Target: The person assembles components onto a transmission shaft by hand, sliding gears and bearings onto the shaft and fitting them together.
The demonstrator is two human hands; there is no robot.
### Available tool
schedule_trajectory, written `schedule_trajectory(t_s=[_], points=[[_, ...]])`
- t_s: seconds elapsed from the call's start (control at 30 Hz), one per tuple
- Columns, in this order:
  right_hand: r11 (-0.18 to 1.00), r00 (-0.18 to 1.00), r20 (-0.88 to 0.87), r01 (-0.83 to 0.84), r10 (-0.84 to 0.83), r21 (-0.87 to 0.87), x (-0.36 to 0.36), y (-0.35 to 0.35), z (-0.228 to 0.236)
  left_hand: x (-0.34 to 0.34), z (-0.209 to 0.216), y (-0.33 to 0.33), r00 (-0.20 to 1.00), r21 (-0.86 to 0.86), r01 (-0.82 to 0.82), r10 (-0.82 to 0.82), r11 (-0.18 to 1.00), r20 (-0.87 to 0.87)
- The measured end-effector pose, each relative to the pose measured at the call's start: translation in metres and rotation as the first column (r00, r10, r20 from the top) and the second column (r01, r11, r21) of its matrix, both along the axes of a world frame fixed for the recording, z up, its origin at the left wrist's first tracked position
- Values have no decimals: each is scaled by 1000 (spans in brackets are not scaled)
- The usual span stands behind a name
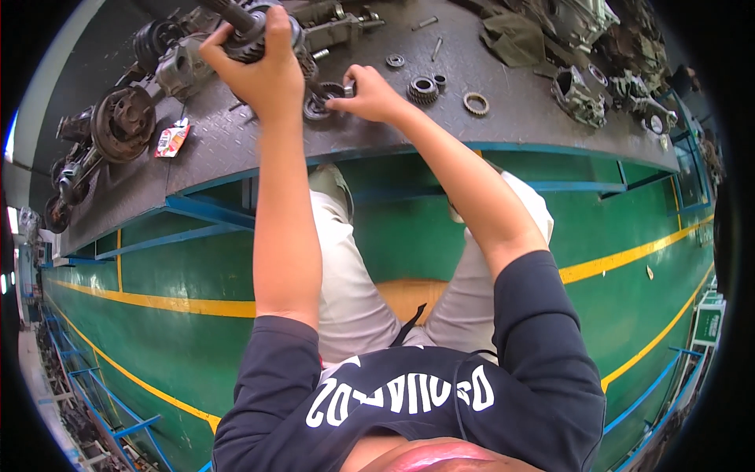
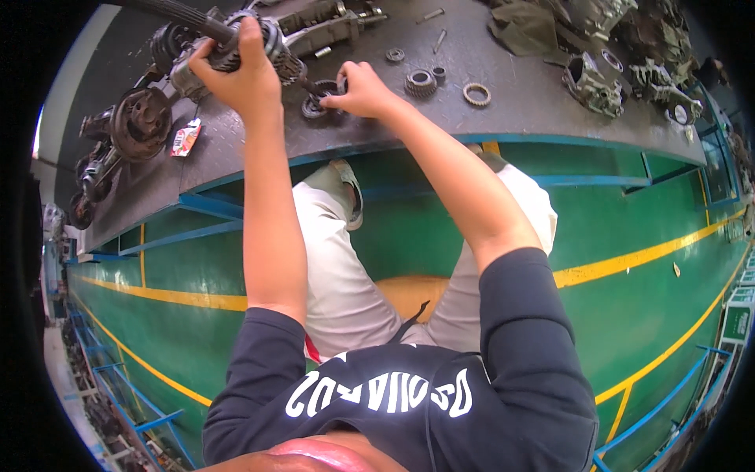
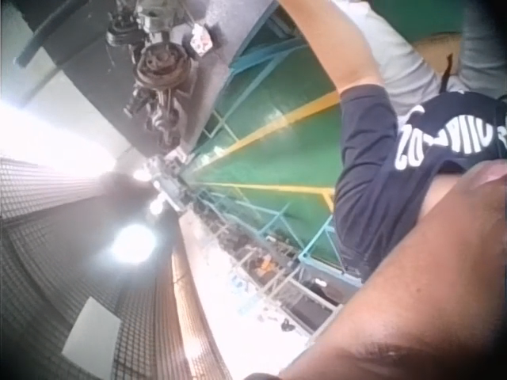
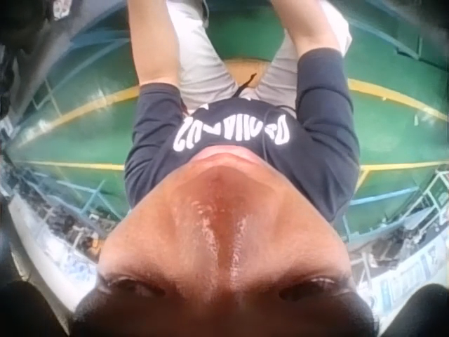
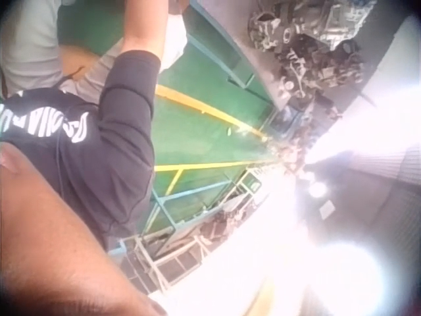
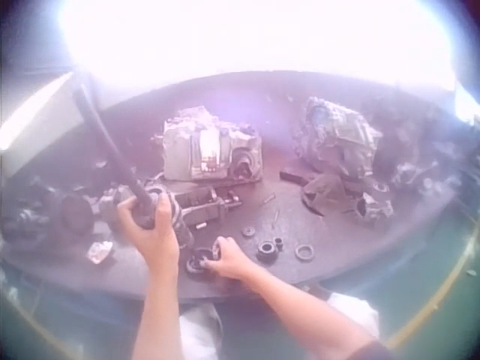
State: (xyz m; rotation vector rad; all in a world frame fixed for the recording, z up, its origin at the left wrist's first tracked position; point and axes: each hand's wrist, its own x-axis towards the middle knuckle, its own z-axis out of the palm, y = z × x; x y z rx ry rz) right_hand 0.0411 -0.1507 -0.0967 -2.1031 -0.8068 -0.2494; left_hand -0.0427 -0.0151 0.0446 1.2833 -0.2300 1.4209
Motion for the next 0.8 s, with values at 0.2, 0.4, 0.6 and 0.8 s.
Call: schedule_trajectory(t_s=[0.2, 0.4, 0.6, 0.8], points=[[919, 991, -32, -108, 130, 379, -13, -27, 137, -7, -3, 2, 995, 18, -73, 74, 997, -73], [862, 813, 533, -428, 236, 271, -92, -24, 330, -5, -3, -7, 994, 112, -37, 48, 993, -102], [894, 682, 666, -445, 301, 52, -107, -1, 392, -2, 0, -16, 982, 114, -147, 159, 983, -105], [917, 783, 479, -359, 396, -172, -113, -12, 414, -4, 8, -25, 980, 120, -158, 170, 980, -101]])
